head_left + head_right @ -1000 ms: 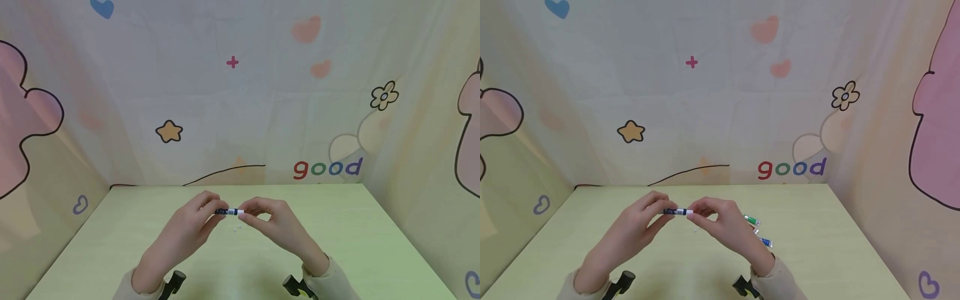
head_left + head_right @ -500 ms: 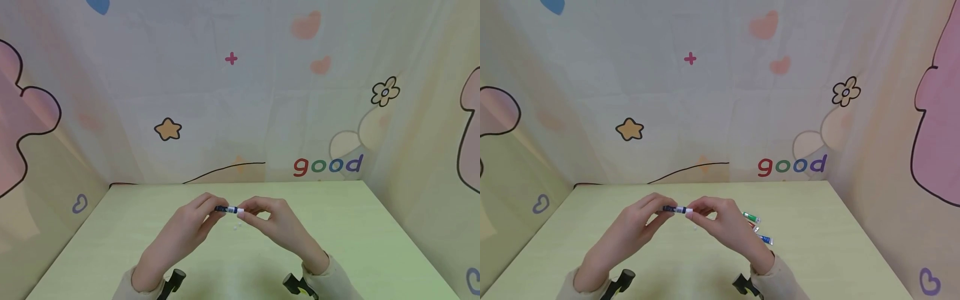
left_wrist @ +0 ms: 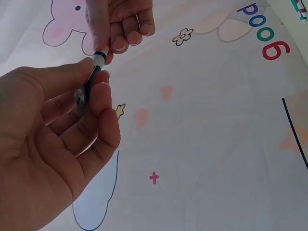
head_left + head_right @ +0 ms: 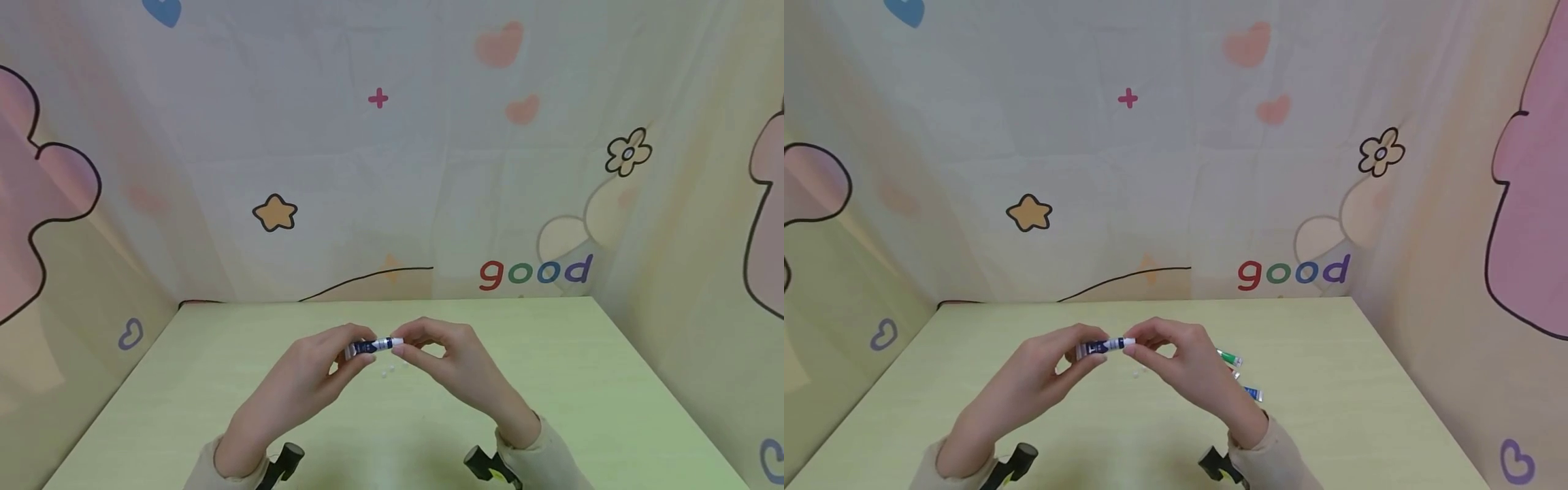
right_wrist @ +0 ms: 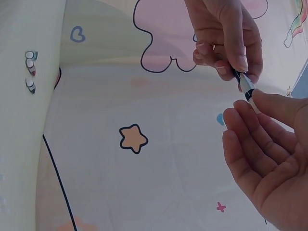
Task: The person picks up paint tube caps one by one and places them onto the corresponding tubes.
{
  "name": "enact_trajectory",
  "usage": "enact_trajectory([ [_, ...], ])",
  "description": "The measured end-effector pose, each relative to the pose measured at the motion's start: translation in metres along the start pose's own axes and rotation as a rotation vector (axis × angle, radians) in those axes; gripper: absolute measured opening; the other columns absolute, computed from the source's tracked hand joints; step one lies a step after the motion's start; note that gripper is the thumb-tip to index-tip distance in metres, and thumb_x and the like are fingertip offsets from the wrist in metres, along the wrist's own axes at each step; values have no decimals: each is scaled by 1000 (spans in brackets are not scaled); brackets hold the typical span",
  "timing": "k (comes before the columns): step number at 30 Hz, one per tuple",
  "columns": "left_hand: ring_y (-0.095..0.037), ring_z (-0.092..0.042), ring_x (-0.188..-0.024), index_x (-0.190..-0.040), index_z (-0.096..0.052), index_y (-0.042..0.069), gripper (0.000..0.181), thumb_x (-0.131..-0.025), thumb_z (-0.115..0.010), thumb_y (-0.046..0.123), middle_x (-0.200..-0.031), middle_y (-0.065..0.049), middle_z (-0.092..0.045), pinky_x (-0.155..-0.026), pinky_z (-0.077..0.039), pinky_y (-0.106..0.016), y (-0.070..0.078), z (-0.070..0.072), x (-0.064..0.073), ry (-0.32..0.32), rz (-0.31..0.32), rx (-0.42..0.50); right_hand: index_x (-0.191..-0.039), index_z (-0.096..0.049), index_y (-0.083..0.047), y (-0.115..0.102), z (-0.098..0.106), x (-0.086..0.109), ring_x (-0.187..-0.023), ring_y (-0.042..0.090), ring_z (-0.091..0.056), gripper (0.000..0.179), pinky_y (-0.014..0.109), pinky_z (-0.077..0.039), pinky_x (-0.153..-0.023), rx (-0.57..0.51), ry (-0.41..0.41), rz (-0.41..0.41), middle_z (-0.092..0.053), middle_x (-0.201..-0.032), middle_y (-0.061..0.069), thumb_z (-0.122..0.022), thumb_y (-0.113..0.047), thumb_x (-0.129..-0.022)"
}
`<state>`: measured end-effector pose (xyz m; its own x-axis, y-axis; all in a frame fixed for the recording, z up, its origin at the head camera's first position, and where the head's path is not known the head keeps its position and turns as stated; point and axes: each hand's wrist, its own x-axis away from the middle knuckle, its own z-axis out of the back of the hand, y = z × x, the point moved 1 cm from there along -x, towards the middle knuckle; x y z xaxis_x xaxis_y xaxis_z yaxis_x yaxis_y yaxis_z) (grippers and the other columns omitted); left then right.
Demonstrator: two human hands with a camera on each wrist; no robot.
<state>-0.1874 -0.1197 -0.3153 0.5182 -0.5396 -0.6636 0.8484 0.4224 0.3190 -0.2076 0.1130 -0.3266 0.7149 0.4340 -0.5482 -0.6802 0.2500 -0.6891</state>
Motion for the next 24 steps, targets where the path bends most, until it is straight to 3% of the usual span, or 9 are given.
enact_trajectory([
  [10, -3, -57, -79, -112, -63, 16, 23, -93, -72, 6, -97, 11, -64, -65, -47, -19, 4, 2, 1, -11, -30, 28, -98, -75, -17, 1, 1, 0, -83, 15, -68, 9, 34, -53, -76, -11, -95, -8, -72, -88, -9, -66, -17, -99],
  [16, -3, -57, -79, -113, -64, 16, 23, -93, -72, 6, -99, 10, -66, -65, -45, -15, 5, 1, 1, -17, -55, 32, -85, -72, -17, 1, -2, 0, -84, 13, -67, 24, 36, -54, -80, -10, -132, -31, -70, -80, -10, -58, -18, -104],
  [20, -3, -57, -79, -113, -64, 16, 24, -93, -72, 6, -99, 11, -66, -66, -46, -15, 7, 1, 2, -28, -59, 23, -77, -69, -18, 3, -5, 0, -76, 12, -66, 35, 33, -53, -74, -19, -149, -41, -68, -74, -11, -52, -20, -107],
  [24, -3, -58, -80, -114, -64, 16, 27, -91, -74, 4, -99, 11, -67, -67, -46, -14, 8, 1, 2, -24, -75, 8, -70, -66, -19, 2, -6, 1, -59, 9, -53, 41, 26, -40, -57, -6, -144, -54, -65, -67, -12, -50, -21, -108],
])
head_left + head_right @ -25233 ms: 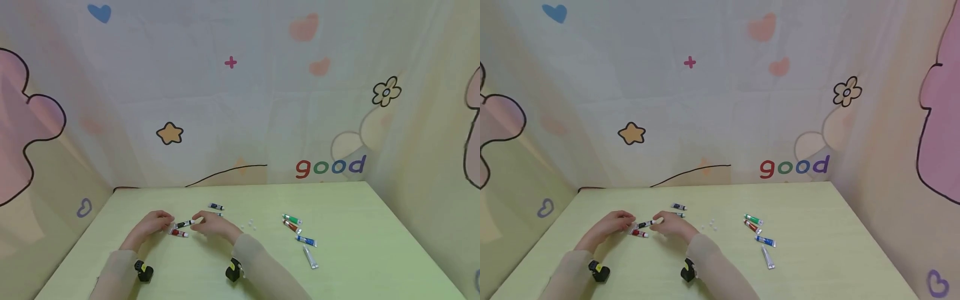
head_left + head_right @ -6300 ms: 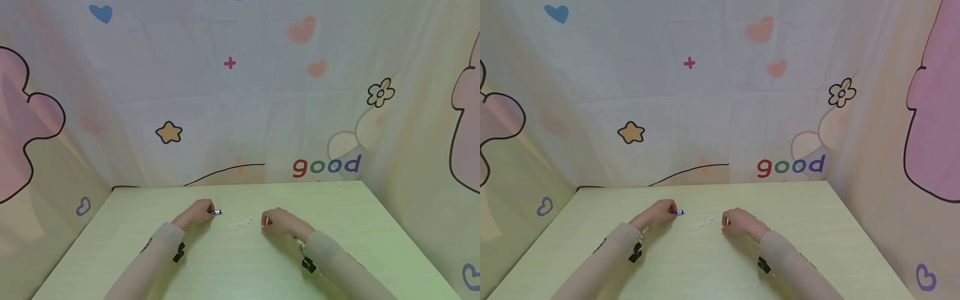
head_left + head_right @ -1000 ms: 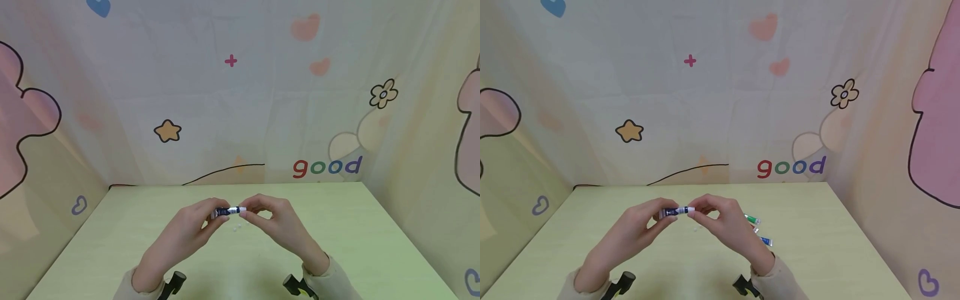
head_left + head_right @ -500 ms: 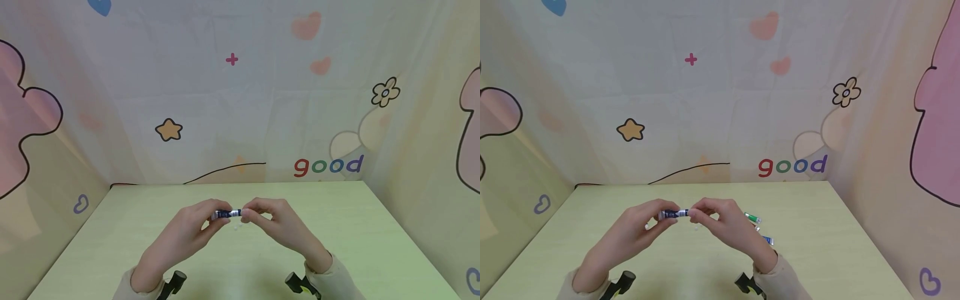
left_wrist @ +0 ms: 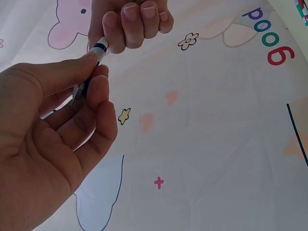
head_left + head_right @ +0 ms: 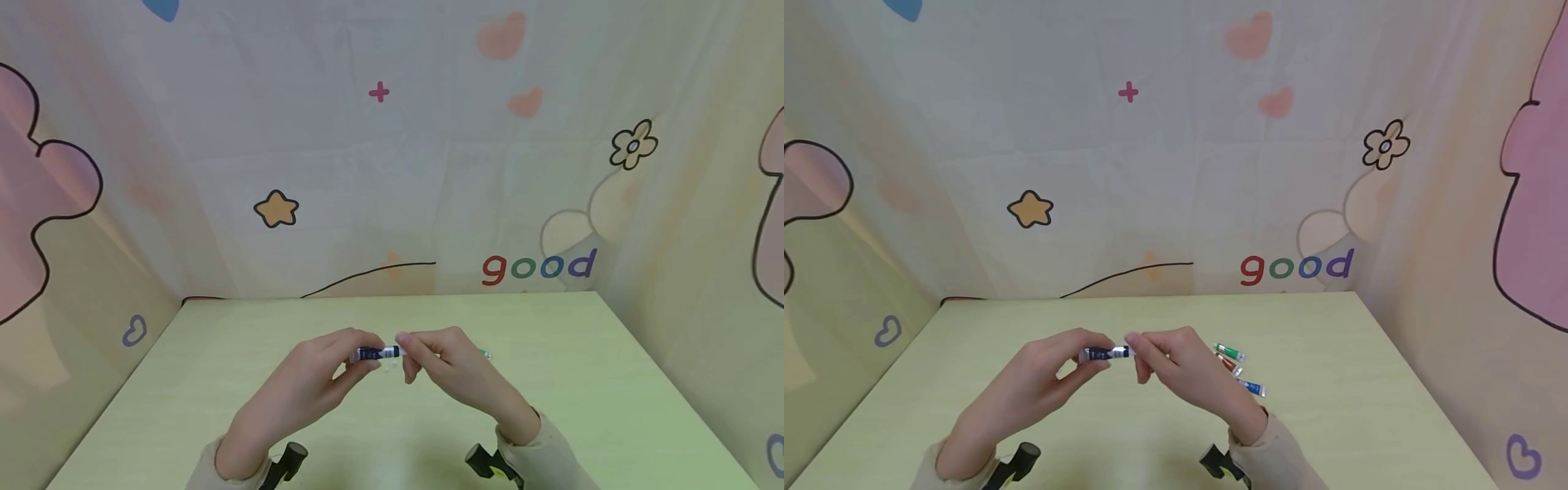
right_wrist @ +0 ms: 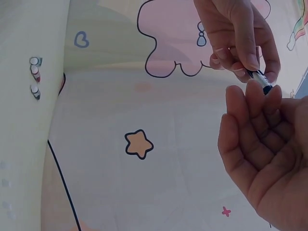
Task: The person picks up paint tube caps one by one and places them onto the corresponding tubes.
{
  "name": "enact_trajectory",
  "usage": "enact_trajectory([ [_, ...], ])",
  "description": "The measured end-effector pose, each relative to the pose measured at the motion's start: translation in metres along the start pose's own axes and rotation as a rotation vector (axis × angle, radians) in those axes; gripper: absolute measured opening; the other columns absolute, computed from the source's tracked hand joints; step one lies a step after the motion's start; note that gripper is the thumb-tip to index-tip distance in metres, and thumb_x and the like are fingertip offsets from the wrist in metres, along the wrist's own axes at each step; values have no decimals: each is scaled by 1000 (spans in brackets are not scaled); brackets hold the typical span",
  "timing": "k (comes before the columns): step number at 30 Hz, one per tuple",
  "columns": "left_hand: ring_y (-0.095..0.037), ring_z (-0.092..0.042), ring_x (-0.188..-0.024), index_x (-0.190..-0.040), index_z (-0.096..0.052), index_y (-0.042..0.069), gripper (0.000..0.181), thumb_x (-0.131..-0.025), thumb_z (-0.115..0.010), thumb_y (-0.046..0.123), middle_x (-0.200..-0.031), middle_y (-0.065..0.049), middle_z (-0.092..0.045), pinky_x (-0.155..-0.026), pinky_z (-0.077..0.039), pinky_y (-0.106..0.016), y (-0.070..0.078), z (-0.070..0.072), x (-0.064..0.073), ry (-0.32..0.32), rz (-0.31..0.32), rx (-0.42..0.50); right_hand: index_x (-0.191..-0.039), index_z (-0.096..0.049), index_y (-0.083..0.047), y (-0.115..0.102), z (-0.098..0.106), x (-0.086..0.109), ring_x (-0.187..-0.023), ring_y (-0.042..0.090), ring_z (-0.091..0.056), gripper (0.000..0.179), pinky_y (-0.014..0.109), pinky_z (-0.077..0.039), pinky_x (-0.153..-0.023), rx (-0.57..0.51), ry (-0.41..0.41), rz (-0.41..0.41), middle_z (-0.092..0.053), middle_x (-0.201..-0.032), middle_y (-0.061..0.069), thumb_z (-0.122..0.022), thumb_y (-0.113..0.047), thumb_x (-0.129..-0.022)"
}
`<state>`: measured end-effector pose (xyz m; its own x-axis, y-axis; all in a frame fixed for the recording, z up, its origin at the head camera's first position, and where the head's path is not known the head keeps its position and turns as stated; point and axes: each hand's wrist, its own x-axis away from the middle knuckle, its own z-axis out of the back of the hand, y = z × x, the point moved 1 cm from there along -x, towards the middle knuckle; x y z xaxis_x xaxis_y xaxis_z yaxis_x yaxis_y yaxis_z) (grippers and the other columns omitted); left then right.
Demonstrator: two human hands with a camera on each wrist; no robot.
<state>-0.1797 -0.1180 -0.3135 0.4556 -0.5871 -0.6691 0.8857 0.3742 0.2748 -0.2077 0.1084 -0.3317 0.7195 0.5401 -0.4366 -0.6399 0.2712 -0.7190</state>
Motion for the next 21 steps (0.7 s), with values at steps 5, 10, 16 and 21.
enact_trajectory([
  [5, -3, -58, -79, -113, -64, 15, 27, -91, -74, 4, -100, 10, -68, -67, -46, -14, 0, 0, 0, 10, -14, -3, -67, -63, -18, -1, -1, 0, -52, 9, -41, 44, 25, -31, -49, -6, 0, -12, -62, -63, -12, -49, -22, -108],
  [10, -4, -58, -79, -112, -65, 15, 27, -90, -75, 4, -99, 9, -68, -67, -47, -15, -1, 1, -1, 10, -12, -2, -72, -67, -17, 0, 1, 0, -60, 9, -56, 41, 27, -44, -58, 9, 5, -27, -64, -67, -10, -49, -22, -108],
  [16, -4, -56, -77, -111, -64, 16, 27, -89, -76, 3, -97, 11, -66, -63, -45, -16, 0, 5, -1, 14, 25, -7, -90, -70, -18, 1, 10, 2, -75, 11, -66, 23, 33, -52, -70, 45, 41, -7, -66, -75, -8, -54, -20, -106],
  [21, -4, -56, -78, -110, -64, 16, 26, -90, -75, 4, -97, 12, -65, -65, -46, -18, -1, 5, -1, 19, 32, -8, -103, -71, -20, 1, 13, 2, -80, 13, -67, 8, 33, -55, -72, 30, 11, 88, -68, -88, -8, -63, -18, -102],
])
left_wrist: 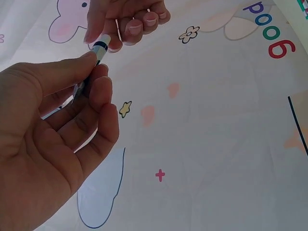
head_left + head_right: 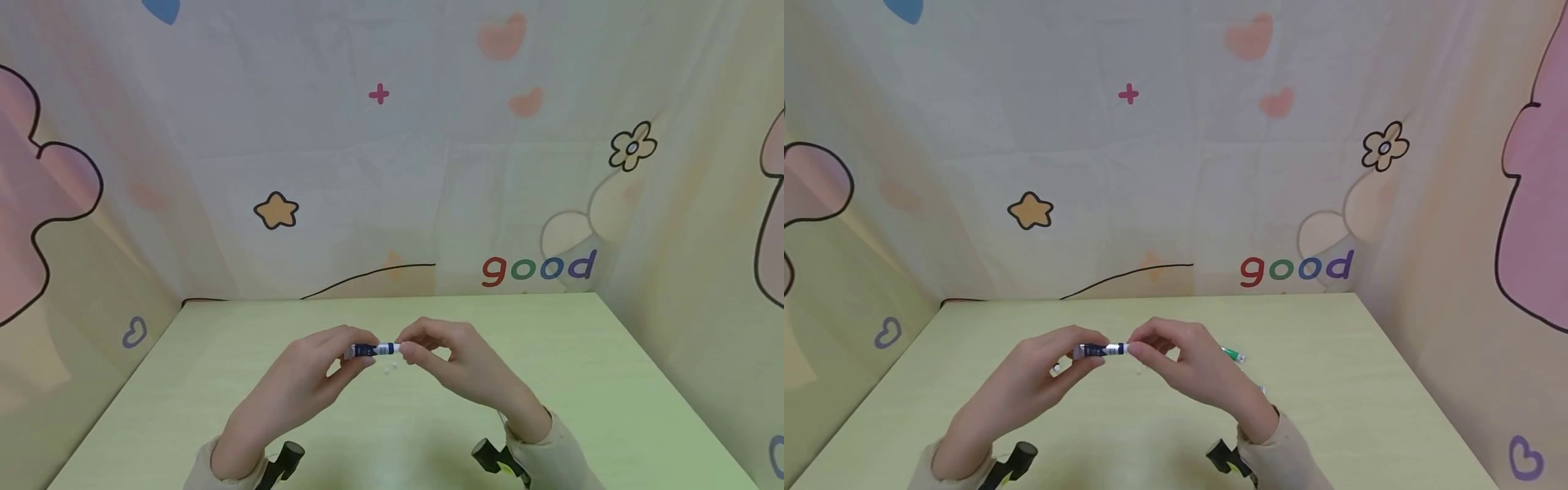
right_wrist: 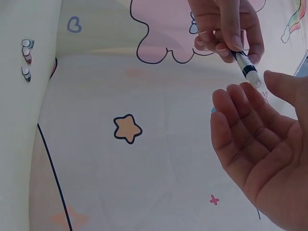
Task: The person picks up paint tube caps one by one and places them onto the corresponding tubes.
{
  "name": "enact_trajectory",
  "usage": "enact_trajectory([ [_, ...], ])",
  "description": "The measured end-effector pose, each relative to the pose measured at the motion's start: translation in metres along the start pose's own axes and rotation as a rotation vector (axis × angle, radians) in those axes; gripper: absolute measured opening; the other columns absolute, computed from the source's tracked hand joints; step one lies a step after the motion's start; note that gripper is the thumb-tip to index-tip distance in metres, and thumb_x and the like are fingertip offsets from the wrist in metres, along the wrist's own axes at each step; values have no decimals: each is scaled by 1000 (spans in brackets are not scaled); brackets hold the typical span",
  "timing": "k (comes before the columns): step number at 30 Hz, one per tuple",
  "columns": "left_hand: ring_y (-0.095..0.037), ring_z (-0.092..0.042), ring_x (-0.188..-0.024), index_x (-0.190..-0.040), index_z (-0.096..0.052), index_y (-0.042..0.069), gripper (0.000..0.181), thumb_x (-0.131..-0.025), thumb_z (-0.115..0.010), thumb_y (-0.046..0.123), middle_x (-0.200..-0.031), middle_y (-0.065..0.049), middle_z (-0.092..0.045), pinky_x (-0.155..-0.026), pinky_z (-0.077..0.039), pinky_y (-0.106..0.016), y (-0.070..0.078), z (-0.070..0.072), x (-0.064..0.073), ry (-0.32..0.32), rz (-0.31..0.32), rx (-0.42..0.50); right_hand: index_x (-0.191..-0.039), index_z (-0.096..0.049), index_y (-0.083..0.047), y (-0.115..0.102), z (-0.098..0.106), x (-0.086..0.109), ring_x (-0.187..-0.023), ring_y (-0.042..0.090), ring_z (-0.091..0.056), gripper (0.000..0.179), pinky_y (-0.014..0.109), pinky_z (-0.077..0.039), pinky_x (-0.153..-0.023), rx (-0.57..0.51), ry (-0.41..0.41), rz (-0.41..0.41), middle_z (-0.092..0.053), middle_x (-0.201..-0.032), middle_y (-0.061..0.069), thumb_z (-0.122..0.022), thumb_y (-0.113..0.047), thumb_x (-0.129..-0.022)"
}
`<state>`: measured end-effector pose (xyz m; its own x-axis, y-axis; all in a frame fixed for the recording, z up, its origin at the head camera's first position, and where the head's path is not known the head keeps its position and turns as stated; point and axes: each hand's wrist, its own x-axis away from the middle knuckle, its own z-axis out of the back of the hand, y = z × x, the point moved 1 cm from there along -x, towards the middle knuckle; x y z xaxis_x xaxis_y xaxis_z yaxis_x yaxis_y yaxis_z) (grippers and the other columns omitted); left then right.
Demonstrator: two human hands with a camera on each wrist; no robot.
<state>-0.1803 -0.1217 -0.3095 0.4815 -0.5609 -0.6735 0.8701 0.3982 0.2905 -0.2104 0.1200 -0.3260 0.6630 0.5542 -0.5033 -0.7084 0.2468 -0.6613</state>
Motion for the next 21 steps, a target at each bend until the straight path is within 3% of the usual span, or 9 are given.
enact_trajectory([
  [4, -4, -58, -80, -110, -64, 16, 23, -92, -73, 4, -97, 11, -66, -67, -48, -19, 0, -1, 0, -11, 1, 33, -103, -71, -21, 0, -1, 0, -82, 12, -67, 7, 32, -56, -73, -16, -22, 40, -69, -92, -11, -65, -18, -101],
  [11, -3, -59, -81, -111, -64, 17, 24, -93, -73, 5, -99, 11, -66, -67, -51, -22, 1, -3, 0, -17, 15, 39, -97, -70, -17, 0, -6, 0, -79, 12, -62, 11, 32, -53, -71, -37, -40, 14, -67, -85, -3, -61, -15, -102],
  [16, -4, -59, -81, -112, -64, 16, 25, -92, -73, 4, -99, 11, -65, -67, -49, -20, 1, -4, 1, -14, 11, 36, -88, -67, -16, 0, -11, -1, -77, 11, -65, 21, 33, -56, -76, -48, -31, -2, -67, -79, -3, -55, -14, -105],
  [21, -3, -59, -81, -112, -64, 16, 25, -92, -73, 4, -100, 11, -66, -66, -49, -20, 2, -5, 1, -13, 20, 32, -77, -62, -14, -1, -15, -3, -70, 10, -65, 33, 31, -56, -71, -71, -29, -26, -64, -72, -6, -50, -15, -108],
])
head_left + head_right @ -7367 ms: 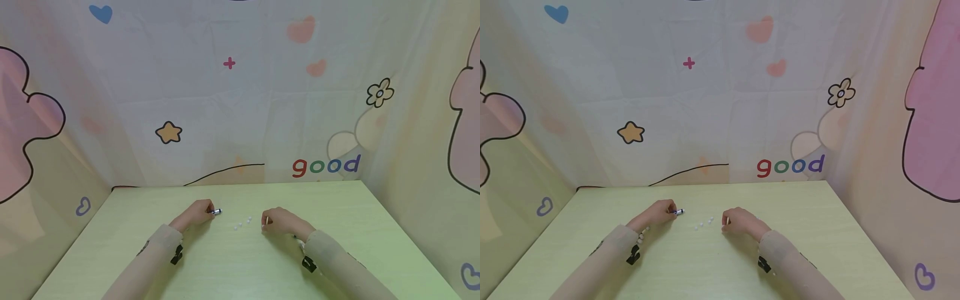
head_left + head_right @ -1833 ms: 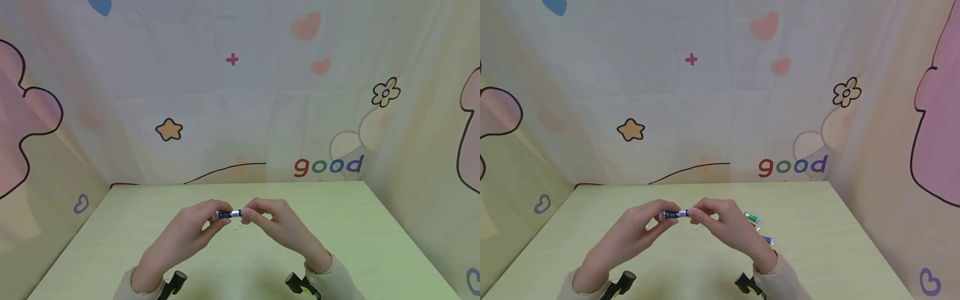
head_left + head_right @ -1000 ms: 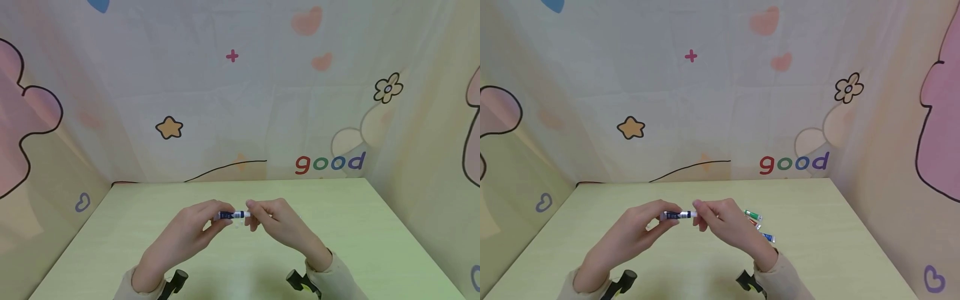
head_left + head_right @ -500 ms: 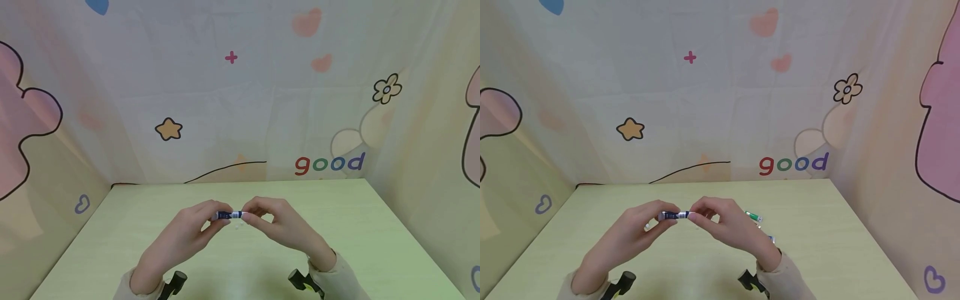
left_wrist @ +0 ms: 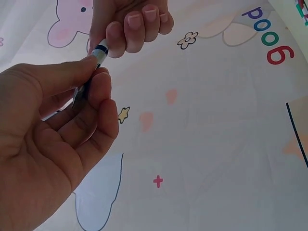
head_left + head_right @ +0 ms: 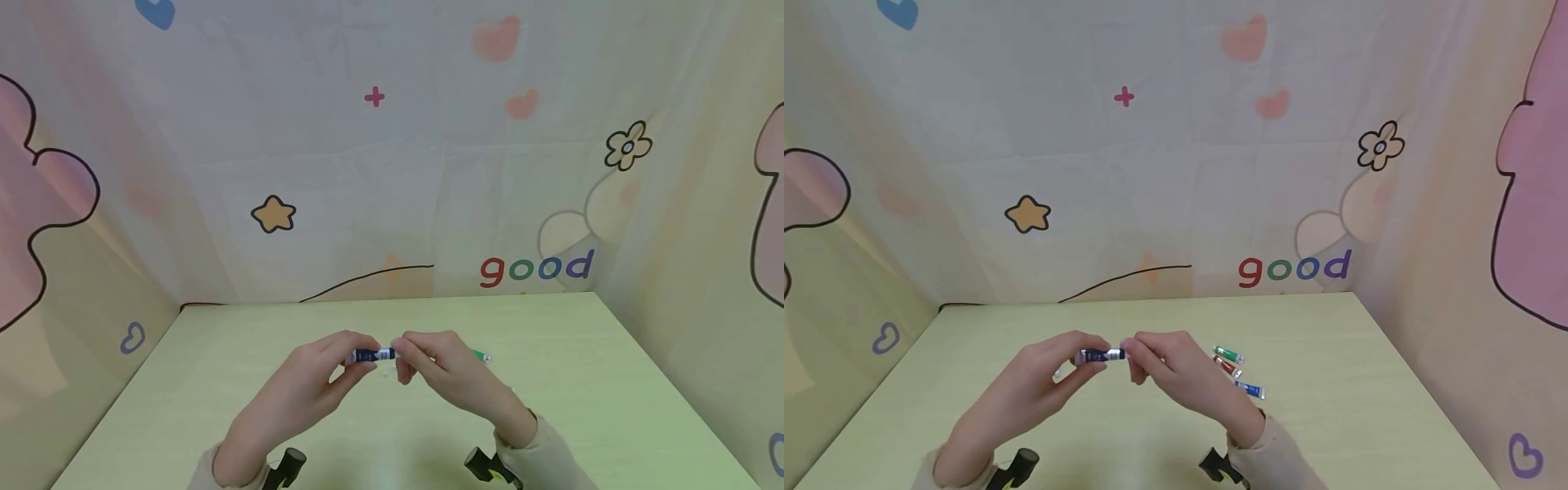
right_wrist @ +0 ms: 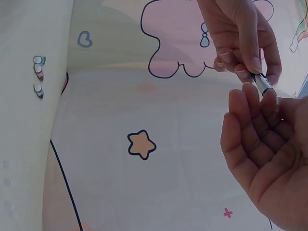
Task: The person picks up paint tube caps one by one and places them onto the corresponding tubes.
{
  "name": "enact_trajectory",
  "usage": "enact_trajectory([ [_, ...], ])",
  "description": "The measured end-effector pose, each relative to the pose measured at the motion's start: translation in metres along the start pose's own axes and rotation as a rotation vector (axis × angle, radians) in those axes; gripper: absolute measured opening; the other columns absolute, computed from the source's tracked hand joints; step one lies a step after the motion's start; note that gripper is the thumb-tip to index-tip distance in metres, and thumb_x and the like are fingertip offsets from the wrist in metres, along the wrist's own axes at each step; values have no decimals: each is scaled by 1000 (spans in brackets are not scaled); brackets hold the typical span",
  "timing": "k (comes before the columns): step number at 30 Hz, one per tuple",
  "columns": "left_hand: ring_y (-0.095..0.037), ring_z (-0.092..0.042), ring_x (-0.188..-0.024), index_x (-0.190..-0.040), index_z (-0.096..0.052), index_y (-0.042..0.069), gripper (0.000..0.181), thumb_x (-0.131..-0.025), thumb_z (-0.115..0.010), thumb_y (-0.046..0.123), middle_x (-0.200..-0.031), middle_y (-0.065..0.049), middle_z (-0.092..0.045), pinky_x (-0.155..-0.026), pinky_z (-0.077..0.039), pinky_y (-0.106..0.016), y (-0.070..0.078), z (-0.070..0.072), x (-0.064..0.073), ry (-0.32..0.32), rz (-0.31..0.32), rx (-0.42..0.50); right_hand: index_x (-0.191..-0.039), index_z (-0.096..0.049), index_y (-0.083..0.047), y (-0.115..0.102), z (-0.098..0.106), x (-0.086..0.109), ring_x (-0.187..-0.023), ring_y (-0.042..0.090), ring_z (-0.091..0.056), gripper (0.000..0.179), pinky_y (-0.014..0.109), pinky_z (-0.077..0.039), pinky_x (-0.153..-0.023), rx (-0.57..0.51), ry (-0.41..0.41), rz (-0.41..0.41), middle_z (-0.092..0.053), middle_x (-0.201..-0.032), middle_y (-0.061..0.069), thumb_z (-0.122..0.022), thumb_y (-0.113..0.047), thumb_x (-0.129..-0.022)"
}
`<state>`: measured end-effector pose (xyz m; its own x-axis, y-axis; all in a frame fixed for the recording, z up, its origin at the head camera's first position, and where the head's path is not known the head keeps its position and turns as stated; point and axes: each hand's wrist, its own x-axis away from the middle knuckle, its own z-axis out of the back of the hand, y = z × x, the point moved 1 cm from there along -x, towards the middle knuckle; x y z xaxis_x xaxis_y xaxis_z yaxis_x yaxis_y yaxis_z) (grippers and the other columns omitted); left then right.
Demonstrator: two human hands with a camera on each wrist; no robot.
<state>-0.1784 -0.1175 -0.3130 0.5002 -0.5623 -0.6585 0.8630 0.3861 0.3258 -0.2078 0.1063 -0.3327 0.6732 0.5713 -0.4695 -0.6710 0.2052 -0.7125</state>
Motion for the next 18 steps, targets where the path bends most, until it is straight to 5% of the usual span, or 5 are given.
enact_trajectory([
  [7, -4, -61, -83, -113, -64, 16, 24, -93, -72, 5, -101, 10, -68, -70, -50, -19, 0, 0, 0, -6, -25, 0, -72, -62, -16, -1, -2, 0, -60, 12, -58, 38, 26, -43, -56, 8, 14, -24, -61, -66, -9, -49, -16, -108],
  [18, -2, -56, -80, -112, -65, 18, 22, -94, -72, 8, -97, 13, -65, -66, -46, -17, -1, 5, 0, -1, -17, -8, -91, -68, -18, 1, 2, 2, -69, 12, -61, 19, 26, -46, -59, 34, 22, 49, -64, -73, -7, -56, -12, -105],
])
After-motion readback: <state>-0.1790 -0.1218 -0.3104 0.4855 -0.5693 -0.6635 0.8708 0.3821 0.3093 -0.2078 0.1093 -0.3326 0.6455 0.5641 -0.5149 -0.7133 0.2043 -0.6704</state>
